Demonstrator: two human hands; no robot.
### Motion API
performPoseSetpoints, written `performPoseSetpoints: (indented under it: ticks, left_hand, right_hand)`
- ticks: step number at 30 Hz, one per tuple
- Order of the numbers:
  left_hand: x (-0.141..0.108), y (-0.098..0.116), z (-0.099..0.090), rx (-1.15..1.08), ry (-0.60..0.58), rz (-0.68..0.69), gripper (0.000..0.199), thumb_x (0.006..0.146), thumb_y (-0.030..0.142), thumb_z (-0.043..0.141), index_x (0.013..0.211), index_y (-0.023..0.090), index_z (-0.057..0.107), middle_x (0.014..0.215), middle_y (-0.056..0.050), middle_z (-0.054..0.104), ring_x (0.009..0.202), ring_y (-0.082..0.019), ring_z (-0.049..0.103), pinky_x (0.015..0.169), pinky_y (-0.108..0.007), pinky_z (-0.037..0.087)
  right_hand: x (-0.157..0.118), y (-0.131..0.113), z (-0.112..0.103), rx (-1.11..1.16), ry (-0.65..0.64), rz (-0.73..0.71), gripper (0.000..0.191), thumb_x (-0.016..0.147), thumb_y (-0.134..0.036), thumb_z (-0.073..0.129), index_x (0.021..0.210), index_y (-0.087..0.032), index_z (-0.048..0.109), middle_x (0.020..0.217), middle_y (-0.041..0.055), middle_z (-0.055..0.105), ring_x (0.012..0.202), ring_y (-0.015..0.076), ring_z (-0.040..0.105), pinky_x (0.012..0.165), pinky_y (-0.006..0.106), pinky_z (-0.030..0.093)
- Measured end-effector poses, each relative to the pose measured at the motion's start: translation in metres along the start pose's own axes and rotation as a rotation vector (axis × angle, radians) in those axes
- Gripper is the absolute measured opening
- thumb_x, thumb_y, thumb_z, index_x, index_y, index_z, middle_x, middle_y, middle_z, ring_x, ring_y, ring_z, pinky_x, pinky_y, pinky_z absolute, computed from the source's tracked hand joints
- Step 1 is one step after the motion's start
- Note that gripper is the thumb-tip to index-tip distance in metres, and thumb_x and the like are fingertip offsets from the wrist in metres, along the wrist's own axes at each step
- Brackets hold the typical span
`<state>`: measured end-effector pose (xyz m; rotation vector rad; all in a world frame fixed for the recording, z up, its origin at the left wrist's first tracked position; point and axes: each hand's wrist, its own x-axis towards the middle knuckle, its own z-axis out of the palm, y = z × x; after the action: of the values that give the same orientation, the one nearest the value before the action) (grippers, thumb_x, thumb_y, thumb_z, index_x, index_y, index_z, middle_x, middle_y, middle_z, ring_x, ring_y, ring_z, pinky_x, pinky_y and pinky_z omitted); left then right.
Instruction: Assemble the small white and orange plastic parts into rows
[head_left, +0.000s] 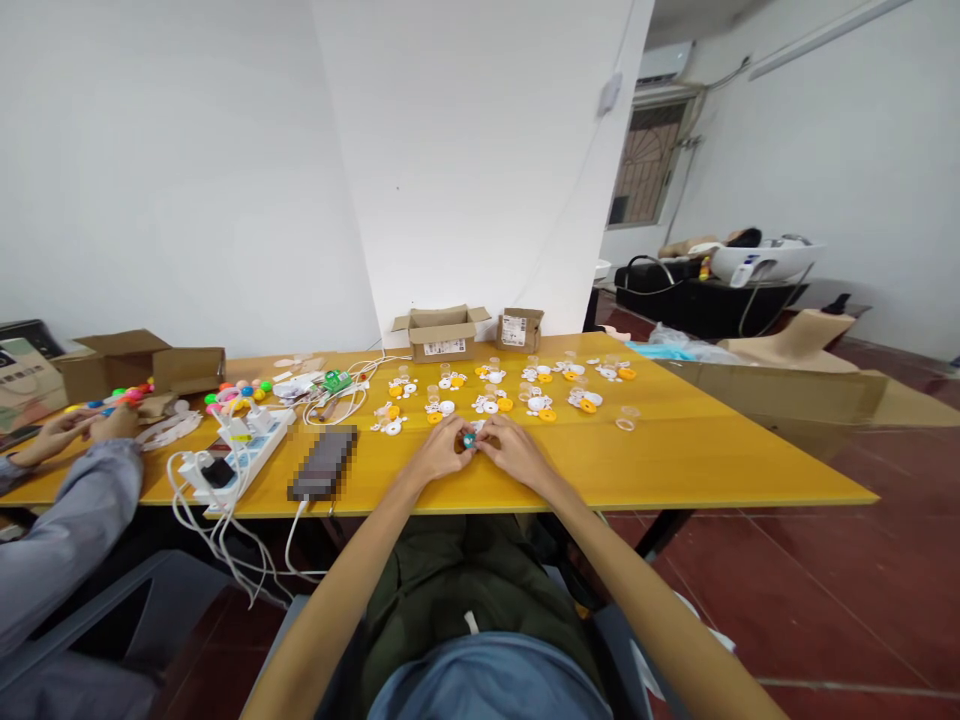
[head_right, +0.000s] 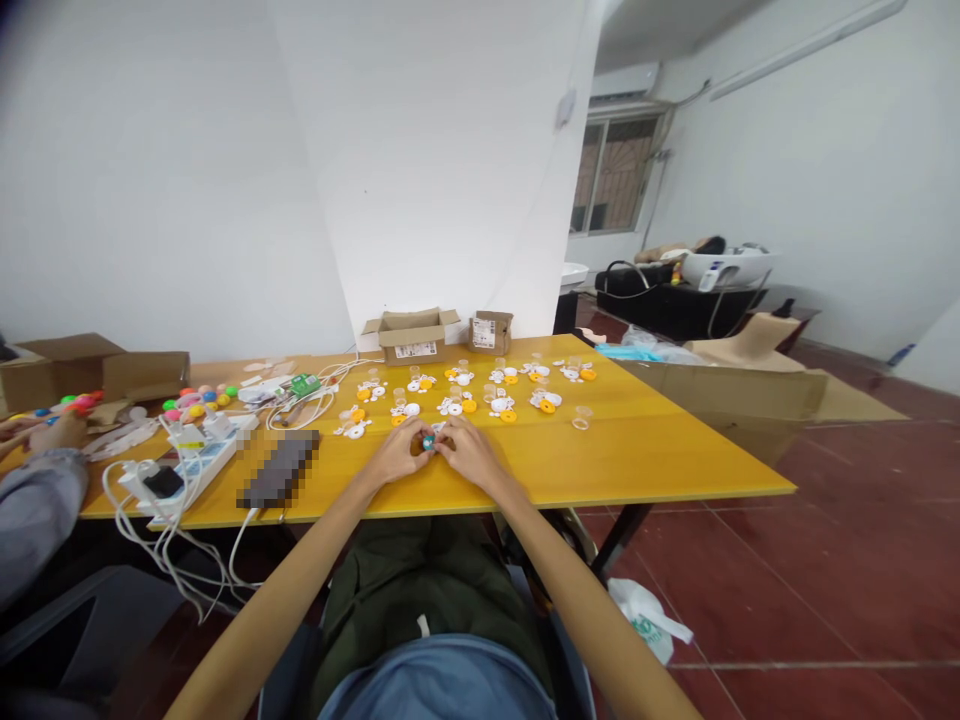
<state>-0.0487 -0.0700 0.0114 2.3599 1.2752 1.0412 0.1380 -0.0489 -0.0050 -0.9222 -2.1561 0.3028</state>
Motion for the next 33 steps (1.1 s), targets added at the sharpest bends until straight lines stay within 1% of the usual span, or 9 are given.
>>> performPoseSetpoints:
  ticks: [7,11,16,22,33]
  left_hand:
    - [-0.0008,0.0033,-0.0023,0.044,-0.002,0.016,0.019,0.074,0.014,0.064,0.09,0.023,0.065,0.092,-0.003,0.065,0.088,-0.021,0.063,0.087,-0.033,0.053]
    - [-0.0006,0.0023,-0.0025,0.056,-0.013,0.035,0.016,0.075,0.015,0.063,0.09,0.023,0.065,0.092,-0.004,0.065,0.09,-0.022,0.063,0.088,-0.034,0.053]
    - [-0.0005,0.0003,-0.0012,0.064,-0.021,0.028,0.018,0.076,0.016,0.064,0.092,0.024,0.065,0.093,-0.004,0.065,0.092,-0.022,0.063,0.09,-0.034,0.052]
    - [-0.001,0.0023,-0.0024,0.082,-0.032,0.041,0.013,0.077,0.016,0.063,0.087,0.024,0.064,0.09,-0.004,0.064,0.091,-0.022,0.062,0.089,-0.034,0.052]
    - [-0.0004,0.0059,-0.0038,0.133,-0.043,0.04,0.013,0.077,0.015,0.061,0.087,0.023,0.062,0.09,-0.003,0.063,0.092,-0.022,0.061,0.088,-0.034,0.052]
  right_hand:
    - [0.0,0.0019,0.0014,0.024,0.008,-0.001,0.013,0.088,-0.015,0.066,0.081,-0.024,0.072,0.085,0.0027,0.066,0.085,0.0202,0.062,0.077,0.032,0.049]
    - [0.0004,0.0026,0.0011,0.047,-0.007,-0.006,0.014,0.089,-0.015,0.065,0.081,-0.024,0.072,0.085,0.0029,0.067,0.085,0.0205,0.062,0.077,0.032,0.049]
    - [0.0009,0.0014,0.0001,0.04,-0.021,0.006,0.015,0.089,-0.015,0.065,0.081,-0.024,0.072,0.086,0.0032,0.067,0.087,0.0208,0.062,0.078,0.032,0.049]
    - [0.0003,-0.0008,-0.0008,0.046,-0.029,0.005,0.015,0.089,-0.012,0.063,0.08,-0.023,0.069,0.088,0.0033,0.067,0.089,0.0209,0.062,0.08,0.033,0.049]
    - [0.0,0.001,0.0008,0.088,0.004,-0.014,0.016,0.089,-0.011,0.062,0.078,-0.023,0.065,0.087,0.0031,0.066,0.089,0.0204,0.061,0.081,0.031,0.049]
